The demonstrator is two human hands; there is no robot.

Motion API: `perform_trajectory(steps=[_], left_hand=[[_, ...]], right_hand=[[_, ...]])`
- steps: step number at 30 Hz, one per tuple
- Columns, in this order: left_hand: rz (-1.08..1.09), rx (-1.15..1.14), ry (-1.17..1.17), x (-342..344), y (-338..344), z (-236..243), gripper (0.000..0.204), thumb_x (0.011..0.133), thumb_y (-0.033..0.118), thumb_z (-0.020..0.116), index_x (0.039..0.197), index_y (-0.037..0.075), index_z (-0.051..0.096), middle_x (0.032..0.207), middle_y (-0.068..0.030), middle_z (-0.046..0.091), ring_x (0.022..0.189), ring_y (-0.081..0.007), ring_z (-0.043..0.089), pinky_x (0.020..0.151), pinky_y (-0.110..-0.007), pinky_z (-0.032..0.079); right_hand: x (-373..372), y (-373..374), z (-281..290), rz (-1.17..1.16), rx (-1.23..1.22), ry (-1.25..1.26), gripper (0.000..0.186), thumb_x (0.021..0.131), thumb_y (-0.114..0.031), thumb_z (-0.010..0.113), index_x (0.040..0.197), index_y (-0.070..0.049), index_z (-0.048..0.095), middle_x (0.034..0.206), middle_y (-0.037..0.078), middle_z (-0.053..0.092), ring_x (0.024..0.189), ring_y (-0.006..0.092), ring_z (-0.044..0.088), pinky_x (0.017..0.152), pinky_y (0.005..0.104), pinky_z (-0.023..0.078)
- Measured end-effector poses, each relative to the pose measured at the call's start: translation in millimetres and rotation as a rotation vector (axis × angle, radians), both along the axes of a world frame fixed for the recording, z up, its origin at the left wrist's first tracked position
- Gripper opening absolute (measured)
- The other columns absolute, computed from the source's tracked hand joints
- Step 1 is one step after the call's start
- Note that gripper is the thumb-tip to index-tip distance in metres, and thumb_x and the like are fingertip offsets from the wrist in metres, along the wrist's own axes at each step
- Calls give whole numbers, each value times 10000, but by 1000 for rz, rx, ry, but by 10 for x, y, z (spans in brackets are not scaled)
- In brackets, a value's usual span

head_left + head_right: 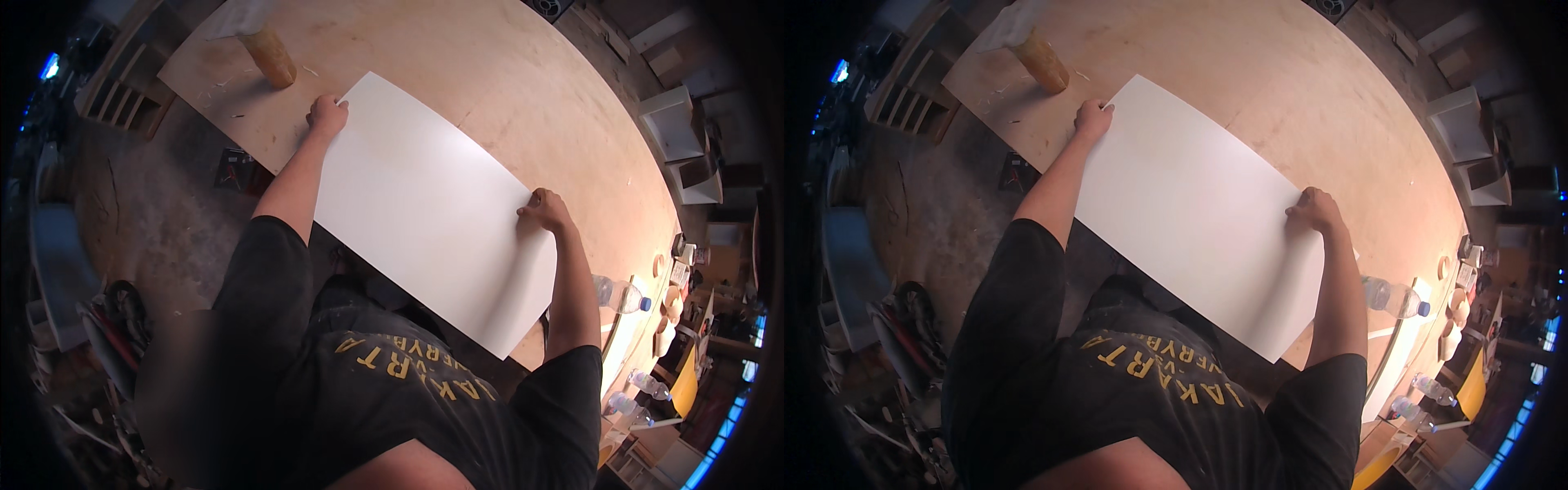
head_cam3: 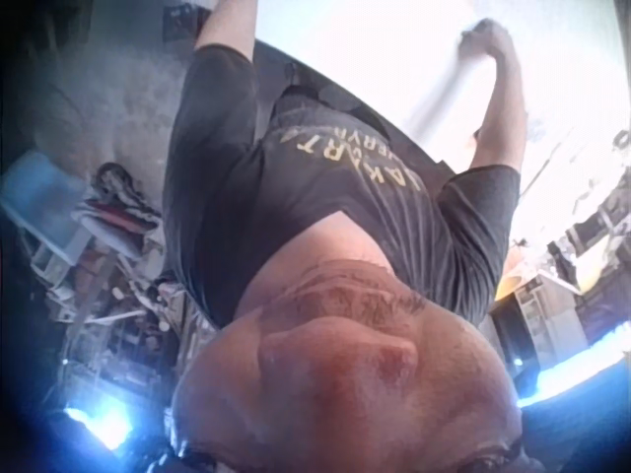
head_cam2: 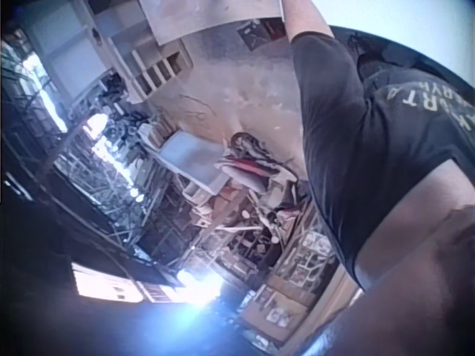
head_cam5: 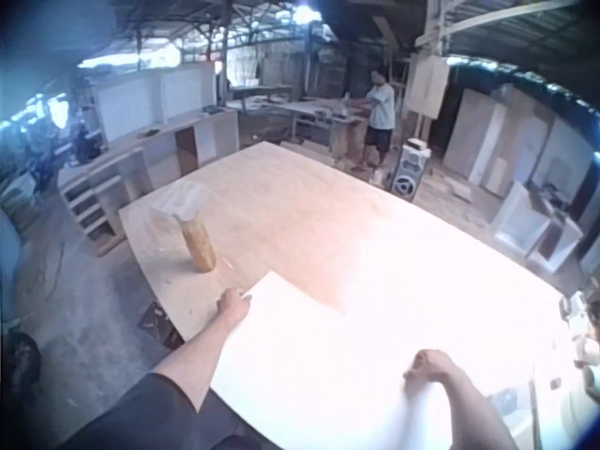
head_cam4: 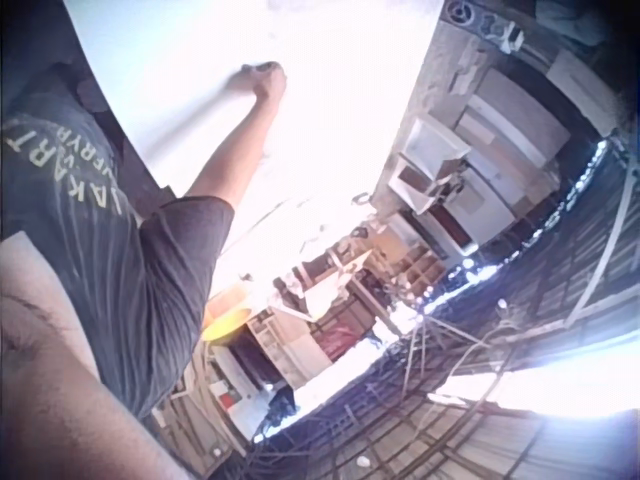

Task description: The person applies a white veneer sheet to a wooden board, smoothing it down by hand, then uses a sanding block to finish the edges and a ruler to check the alignment.

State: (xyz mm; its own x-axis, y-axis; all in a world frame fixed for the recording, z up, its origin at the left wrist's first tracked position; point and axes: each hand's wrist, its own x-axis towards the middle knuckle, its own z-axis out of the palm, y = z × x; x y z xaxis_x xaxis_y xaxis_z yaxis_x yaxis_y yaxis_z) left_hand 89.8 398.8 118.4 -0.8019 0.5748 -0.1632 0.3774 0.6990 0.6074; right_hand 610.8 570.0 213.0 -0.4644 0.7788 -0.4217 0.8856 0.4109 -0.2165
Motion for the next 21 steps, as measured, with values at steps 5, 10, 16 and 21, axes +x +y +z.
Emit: perform_trajectory(steps=[5,10,16,21], left_hand=[[19,13,18,-8,15,-113,355,907,307,736,1209,122,755,1240,-123,727,1224,-332,646,1069,-522,452],[10,46,11,30,11,-98,330,909,285,736,1193,118,763,1259,-127,715,1227,-328,642,1069,-519,452],[6,22,100,156,-29,-30,340,911,277,729,1207,110,752,1275,-140,691,1233,-333,629,1073,-520,449],[-61,20,215,188,-278,67,375,901,274,732,1234,102,732,1283,-153,672,1242,-350,615,1079,-538,442]], right_hand=[[19,-7,-10,-42,-24,15,575,706,-377,878,1085,21,710,1010,208,741,952,344,719,832,428,574],[47,-4,-14,-29,-16,2,578,700,-395,877,1077,13,716,999,202,742,949,344,717,829,432,567],[65,-13,-45,-9,-1,0,576,699,-406,874,1072,4,719,997,194,743,943,340,716,829,431,565],[26,-6,-96,10,16,-26,573,705,-400,872,1080,3,717,1007,192,744,950,335,718,837,420,570]])
